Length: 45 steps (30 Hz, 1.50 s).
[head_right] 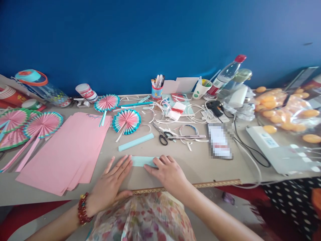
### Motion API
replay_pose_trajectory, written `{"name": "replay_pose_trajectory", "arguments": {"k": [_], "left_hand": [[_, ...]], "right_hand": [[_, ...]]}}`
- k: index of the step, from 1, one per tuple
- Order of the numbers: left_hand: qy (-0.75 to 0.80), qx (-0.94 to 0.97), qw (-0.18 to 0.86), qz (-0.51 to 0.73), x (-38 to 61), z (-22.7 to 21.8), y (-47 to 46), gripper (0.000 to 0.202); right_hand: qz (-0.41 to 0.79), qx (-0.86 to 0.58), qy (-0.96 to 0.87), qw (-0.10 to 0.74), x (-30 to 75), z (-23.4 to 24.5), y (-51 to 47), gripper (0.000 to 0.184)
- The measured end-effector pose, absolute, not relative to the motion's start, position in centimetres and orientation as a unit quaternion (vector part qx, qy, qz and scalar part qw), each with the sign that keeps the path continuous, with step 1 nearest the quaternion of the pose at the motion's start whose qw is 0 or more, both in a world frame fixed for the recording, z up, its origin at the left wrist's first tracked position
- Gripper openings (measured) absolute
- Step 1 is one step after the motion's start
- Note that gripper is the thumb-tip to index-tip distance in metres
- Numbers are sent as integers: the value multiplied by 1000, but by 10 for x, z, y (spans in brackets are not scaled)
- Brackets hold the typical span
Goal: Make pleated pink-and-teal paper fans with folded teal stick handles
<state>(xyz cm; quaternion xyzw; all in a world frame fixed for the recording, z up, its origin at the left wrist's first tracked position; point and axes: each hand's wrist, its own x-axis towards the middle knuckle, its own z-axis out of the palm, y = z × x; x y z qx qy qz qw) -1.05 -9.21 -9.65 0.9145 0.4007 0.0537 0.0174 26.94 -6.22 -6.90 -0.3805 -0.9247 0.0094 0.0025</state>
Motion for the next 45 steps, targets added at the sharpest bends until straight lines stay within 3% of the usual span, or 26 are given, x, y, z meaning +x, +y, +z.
{"name": "replay_pose_trajectory", "arguments": {"k": [7, 12, 21, 25, 28, 34, 39, 42, 45], "left_hand": [[464, 883, -19, 70, -24, -90, -103, 90], [367, 928, 28, 54, 1, -88, -96, 87], [356, 932, 47, 43, -3, -94, -92, 84], [341, 937, 52, 45, -5, -95, -86, 84], [313, 947, 57, 51, -7, -92, -76, 79], [361, 929, 61, 62, 3, -77, -65, 52], [387, 913, 101, 75, 16, -74, -64, 39], [349, 926, 112, 93, 18, -77, -56, 45], [287, 946, 123, 87, 15, -79, -44, 64]], "right_hand": [[15, -381, -924, 25, 270, -72, -63, 53], [21, -387, -922, 21, 268, -72, -65, 54], [21, -487, -871, 63, 332, -83, -101, 72], [15, -564, -816, 127, 355, -78, -100, 50], [99, -529, -822, 184, 336, -74, -85, 44], [254, -446, -840, 178, 269, -72, -74, 28], [331, -360, -858, 159, 251, -65, -91, 30], [305, -325, -880, 166, 251, -69, -93, 26], [163, -403, -878, 202, 254, -80, -84, 18]]}}
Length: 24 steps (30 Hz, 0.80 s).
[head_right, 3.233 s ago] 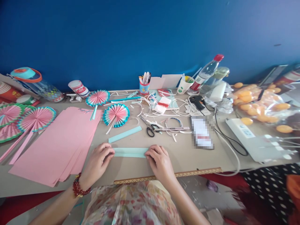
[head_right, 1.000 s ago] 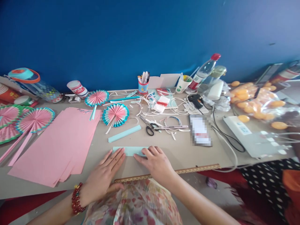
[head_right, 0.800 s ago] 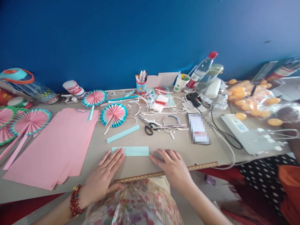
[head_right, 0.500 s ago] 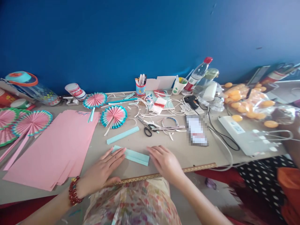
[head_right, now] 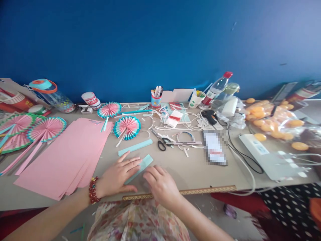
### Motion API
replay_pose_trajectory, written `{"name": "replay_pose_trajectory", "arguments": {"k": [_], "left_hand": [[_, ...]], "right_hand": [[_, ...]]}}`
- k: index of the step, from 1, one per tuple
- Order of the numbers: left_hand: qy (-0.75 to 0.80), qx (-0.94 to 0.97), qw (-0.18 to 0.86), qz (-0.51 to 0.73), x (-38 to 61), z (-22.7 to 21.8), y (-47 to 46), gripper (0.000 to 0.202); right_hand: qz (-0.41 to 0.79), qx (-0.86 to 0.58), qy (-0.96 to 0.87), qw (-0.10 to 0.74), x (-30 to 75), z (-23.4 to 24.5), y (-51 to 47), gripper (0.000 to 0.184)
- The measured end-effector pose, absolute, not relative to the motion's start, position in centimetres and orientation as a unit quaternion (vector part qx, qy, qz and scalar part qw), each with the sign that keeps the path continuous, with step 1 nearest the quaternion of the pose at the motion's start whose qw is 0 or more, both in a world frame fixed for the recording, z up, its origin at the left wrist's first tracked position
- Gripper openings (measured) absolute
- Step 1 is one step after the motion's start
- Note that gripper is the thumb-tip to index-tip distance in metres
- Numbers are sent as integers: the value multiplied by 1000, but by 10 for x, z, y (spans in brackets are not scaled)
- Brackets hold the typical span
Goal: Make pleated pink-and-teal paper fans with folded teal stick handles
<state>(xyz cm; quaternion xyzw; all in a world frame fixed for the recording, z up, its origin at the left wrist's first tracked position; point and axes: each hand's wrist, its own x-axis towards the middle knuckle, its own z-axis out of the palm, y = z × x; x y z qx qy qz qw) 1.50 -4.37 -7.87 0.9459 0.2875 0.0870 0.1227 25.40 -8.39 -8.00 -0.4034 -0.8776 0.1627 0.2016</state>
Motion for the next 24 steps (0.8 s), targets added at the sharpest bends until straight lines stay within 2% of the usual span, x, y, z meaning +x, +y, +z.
{"name": "replay_pose_trajectory", "arguments": {"k": [2, 8, 13, 17, 24], "left_hand": [[248, 957, 129, 76, 13, -78, -36, 67], [228, 964, 103, 89, 11, -78, -31, 31], [353, 926, 83, 107, 6, -87, -48, 19], [406, 895, 121, 137, 1, -89, -58, 19], [469, 849, 160, 184, -4, -88, -68, 16]], "right_hand": [[85, -421, -878, 212, 255, -87, -74, 20], [19, -358, -911, 204, 250, -101, -53, 12], [34, -370, -908, 191, 248, -102, -54, 15], [66, -390, -900, 184, 250, -98, -58, 11], [119, -405, -882, 212, 267, -93, -50, 16]]}}
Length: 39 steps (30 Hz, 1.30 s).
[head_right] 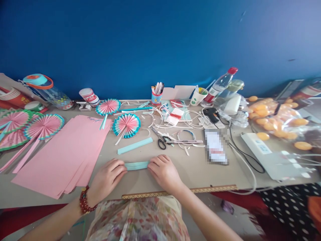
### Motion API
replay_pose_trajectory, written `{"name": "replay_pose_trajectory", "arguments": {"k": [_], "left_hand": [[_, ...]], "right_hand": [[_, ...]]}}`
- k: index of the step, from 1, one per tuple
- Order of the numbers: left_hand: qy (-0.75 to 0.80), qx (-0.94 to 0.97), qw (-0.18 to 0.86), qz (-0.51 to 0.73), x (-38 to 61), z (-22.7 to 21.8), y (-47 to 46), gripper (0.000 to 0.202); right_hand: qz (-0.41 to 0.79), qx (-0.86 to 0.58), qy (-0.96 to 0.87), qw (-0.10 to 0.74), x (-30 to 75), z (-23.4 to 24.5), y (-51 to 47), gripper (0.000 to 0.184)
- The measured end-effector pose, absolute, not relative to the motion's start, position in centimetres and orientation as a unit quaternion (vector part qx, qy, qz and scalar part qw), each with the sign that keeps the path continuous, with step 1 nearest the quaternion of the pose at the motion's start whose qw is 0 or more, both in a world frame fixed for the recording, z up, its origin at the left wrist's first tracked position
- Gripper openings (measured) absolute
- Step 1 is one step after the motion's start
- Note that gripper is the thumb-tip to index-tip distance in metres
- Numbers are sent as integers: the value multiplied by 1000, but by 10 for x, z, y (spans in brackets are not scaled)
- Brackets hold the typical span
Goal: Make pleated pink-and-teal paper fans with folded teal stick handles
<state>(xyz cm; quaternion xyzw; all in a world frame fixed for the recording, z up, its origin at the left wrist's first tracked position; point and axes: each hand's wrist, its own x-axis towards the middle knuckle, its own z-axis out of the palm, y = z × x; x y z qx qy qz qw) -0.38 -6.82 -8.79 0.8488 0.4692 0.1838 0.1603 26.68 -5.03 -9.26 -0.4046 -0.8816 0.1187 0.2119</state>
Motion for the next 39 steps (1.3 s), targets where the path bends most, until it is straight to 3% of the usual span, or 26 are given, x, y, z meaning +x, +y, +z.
{"name": "replay_pose_trajectory", "arguments": {"k": [8, 20, 39], "left_hand": [[535, 805, 160, 199, -11, -90, -72, 12], [583, 766, 147, 230, -12, -95, -74, 6], [581, 767, 153, 226, -13, -98, -75, 2]], "right_hand": [[184, -470, -839, 203, 267, -90, -45, 12], [163, -501, -837, 145, 261, -83, -38, 12], [176, -497, -840, 132, 261, -83, -34, 13]]}}
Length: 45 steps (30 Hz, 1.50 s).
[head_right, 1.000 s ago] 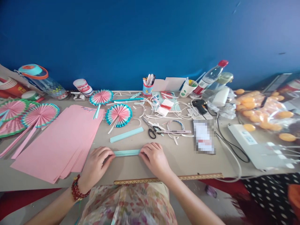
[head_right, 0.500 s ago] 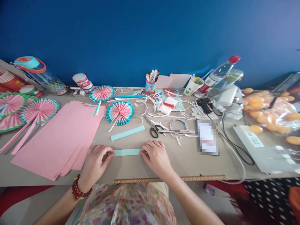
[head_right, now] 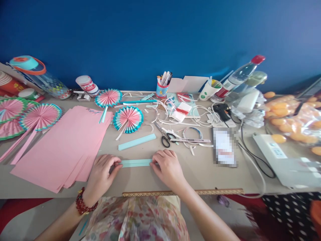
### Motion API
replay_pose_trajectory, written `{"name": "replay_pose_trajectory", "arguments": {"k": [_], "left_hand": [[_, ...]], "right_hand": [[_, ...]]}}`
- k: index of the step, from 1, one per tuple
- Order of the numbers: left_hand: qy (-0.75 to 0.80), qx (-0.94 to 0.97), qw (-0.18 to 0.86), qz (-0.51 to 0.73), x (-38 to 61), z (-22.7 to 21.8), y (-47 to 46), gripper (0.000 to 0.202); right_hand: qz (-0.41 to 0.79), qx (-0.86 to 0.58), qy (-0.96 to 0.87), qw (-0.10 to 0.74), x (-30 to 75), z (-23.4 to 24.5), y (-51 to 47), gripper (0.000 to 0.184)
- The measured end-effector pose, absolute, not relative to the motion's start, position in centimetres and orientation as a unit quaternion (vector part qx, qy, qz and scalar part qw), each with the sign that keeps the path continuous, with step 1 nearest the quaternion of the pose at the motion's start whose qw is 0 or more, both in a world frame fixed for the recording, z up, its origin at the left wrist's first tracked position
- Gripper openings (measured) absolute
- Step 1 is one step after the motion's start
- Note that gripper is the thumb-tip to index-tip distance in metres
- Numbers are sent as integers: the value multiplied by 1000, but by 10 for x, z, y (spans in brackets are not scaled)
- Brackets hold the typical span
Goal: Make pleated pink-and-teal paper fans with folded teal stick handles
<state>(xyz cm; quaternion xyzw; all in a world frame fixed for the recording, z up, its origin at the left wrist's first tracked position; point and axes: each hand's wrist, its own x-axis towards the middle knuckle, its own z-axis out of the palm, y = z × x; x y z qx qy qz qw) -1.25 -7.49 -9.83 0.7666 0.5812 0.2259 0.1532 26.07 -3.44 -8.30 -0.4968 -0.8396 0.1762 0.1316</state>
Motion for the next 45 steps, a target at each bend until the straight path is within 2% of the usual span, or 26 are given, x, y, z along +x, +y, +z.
{"name": "replay_pose_trajectory", "arguments": {"k": [12, 23, 32, 39, 45], "left_hand": [[578, 768, 160, 224, -15, -101, -74, 2], [600, 757, 131, 224, -15, -100, -80, 24], [621, 735, 134, 236, -15, -102, -82, 29], [596, 762, 130, 219, -13, -99, -82, 20], [521, 828, 116, 173, -15, -96, -78, 72]], "right_hand": [[163, -511, -832, 139, 264, -82, -40, 12], [178, -501, -834, 150, 268, -87, -37, 13], [155, -495, -842, 150, 267, -85, -36, 15], [176, -498, -837, 141, 267, -85, -36, 14], [179, -509, -831, 135, 266, -83, -36, 13]]}}
